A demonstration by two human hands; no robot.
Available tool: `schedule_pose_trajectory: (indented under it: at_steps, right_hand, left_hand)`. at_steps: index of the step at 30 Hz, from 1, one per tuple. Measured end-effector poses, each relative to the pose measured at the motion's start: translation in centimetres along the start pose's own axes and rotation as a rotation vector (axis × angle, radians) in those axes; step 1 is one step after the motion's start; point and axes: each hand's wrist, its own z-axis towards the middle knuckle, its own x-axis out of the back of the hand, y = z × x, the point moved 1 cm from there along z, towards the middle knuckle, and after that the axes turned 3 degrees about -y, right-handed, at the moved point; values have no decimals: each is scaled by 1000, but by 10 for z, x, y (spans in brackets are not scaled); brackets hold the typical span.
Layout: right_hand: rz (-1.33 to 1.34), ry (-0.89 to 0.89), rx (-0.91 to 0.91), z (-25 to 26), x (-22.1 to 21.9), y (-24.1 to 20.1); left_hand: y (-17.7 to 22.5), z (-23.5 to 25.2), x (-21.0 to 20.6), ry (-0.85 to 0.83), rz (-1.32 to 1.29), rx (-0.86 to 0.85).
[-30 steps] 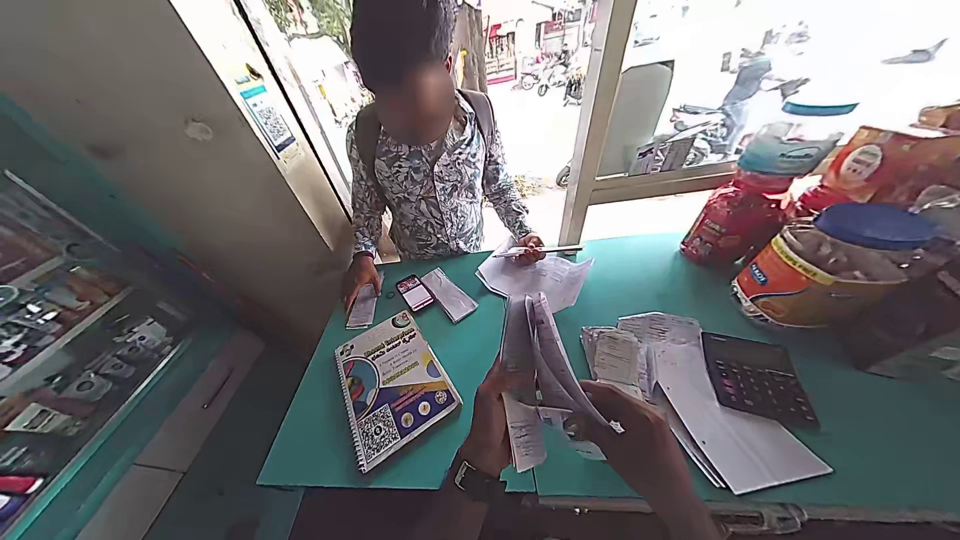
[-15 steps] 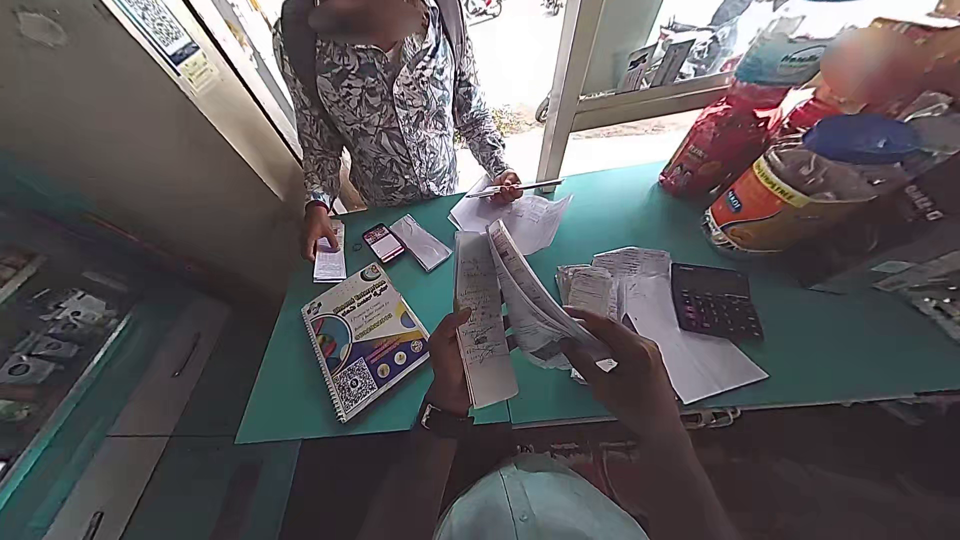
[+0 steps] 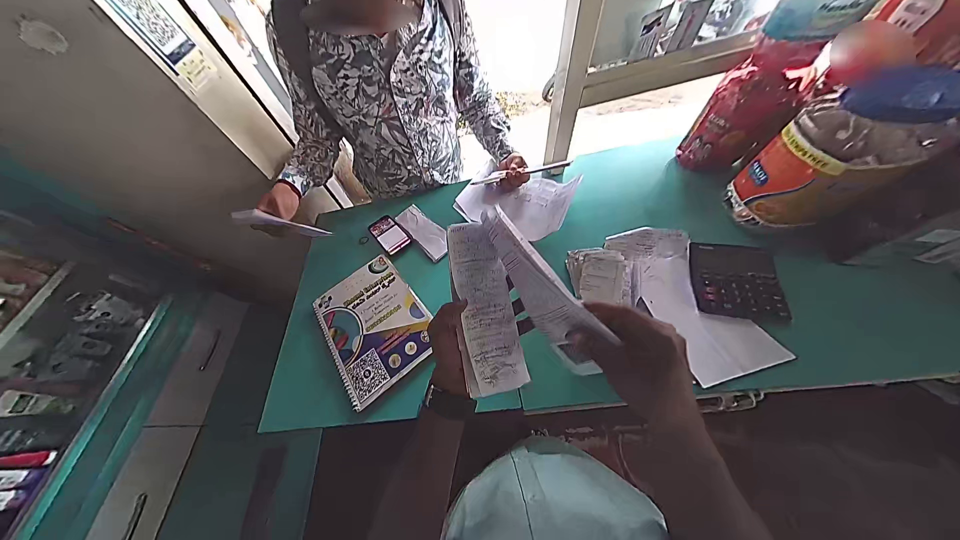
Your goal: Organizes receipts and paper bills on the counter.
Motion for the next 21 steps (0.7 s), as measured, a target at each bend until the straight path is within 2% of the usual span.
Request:
schedule_pose_trajectory:
  at_steps: [3, 5, 12, 16, 18, 21]
  right_hand:
    - [-21, 41, 15, 2, 3, 2]
    - [-78, 63, 43, 1, 2, 5]
    - [-244, -14, 40, -2, -3, 5]
    - [-274, 1, 24, 1, -22, 2]
    - [-206, 0, -5, 1, -21, 3]
    - [-40, -11, -63, -1, -7, 6]
  left_hand:
    - [-3, 3, 2, -58, -71, 25]
    - [-5, 5, 5, -56, -20, -13]
    - [-4, 1, -4, -81, 27, 65]
    - [-8, 1, -8, -270, 174, 143]
    - [-6, 1, -7, -226, 185, 111]
    - [0, 0, -4, 5, 163, -52]
